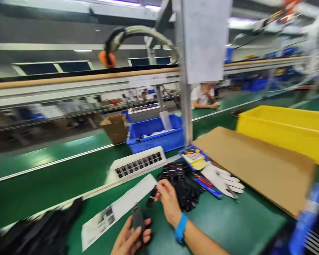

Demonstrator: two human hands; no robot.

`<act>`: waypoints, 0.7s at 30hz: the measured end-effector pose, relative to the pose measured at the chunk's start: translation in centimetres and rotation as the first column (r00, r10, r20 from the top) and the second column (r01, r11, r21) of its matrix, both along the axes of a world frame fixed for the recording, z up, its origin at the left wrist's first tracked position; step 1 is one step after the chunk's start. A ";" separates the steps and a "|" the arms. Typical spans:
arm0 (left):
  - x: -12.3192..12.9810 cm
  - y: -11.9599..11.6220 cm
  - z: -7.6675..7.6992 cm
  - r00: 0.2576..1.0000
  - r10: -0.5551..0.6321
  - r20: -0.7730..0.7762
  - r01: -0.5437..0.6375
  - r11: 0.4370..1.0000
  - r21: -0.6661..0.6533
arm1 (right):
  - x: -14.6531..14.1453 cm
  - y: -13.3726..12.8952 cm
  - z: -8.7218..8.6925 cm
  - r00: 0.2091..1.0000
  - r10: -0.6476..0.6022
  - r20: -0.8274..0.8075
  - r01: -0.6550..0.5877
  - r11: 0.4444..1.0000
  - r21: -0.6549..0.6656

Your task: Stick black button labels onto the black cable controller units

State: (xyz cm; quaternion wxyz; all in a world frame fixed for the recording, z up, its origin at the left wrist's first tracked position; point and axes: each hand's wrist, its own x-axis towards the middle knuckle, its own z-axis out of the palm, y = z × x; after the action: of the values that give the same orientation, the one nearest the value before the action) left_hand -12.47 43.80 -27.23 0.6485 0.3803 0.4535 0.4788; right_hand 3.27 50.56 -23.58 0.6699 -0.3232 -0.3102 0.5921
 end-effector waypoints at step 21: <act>-0.1 -0.4 1.3 0.954 -0.160 0.254 0.196 0.973 -0.124 | -1.0 -2.7 -1.6 0.658 0.217 0.721 -0.257 0.965 -0.056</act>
State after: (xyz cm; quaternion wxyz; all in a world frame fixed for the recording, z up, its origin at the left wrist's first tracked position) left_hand -12.56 43.35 -25.94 0.7658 0.3093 0.3690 0.4263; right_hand 2.25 47.89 -25.15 0.4193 -0.4690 -0.6022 0.4915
